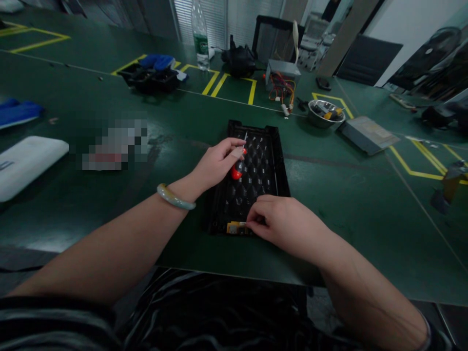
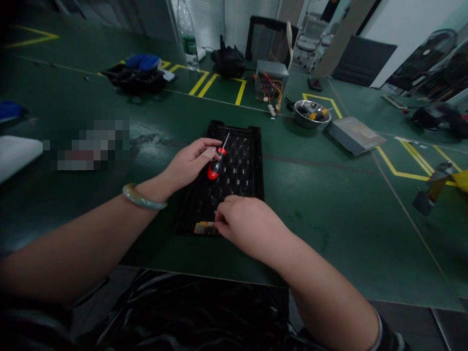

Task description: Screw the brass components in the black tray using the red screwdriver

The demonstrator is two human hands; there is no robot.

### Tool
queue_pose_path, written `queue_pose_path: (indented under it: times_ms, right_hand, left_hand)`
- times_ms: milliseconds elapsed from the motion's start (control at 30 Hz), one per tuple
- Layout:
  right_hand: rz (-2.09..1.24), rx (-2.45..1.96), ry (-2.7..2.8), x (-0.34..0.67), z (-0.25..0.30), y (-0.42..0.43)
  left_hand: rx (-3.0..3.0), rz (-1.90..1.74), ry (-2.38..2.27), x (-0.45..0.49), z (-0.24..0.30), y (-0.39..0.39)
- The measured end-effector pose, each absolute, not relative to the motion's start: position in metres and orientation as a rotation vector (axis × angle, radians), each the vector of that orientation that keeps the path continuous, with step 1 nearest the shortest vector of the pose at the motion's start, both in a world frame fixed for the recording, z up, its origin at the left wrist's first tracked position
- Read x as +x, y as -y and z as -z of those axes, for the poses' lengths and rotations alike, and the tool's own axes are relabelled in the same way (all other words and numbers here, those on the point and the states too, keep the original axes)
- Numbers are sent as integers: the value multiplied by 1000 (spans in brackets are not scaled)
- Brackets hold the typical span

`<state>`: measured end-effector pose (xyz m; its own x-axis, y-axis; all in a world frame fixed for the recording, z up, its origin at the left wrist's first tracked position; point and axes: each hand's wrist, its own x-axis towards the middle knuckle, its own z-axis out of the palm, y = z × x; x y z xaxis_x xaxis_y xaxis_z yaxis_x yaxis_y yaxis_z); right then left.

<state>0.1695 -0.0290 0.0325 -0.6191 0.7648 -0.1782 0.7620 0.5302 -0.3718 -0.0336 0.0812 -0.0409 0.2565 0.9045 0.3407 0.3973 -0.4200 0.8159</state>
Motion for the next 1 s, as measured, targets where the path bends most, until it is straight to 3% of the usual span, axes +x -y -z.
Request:
queue_pose_path:
  times_ms: [1000]
  right_hand:
    - [-737,-1345,2738,166,-24,28]
  left_hand:
    - [1938,-1087,-1198,-34,40,-81]
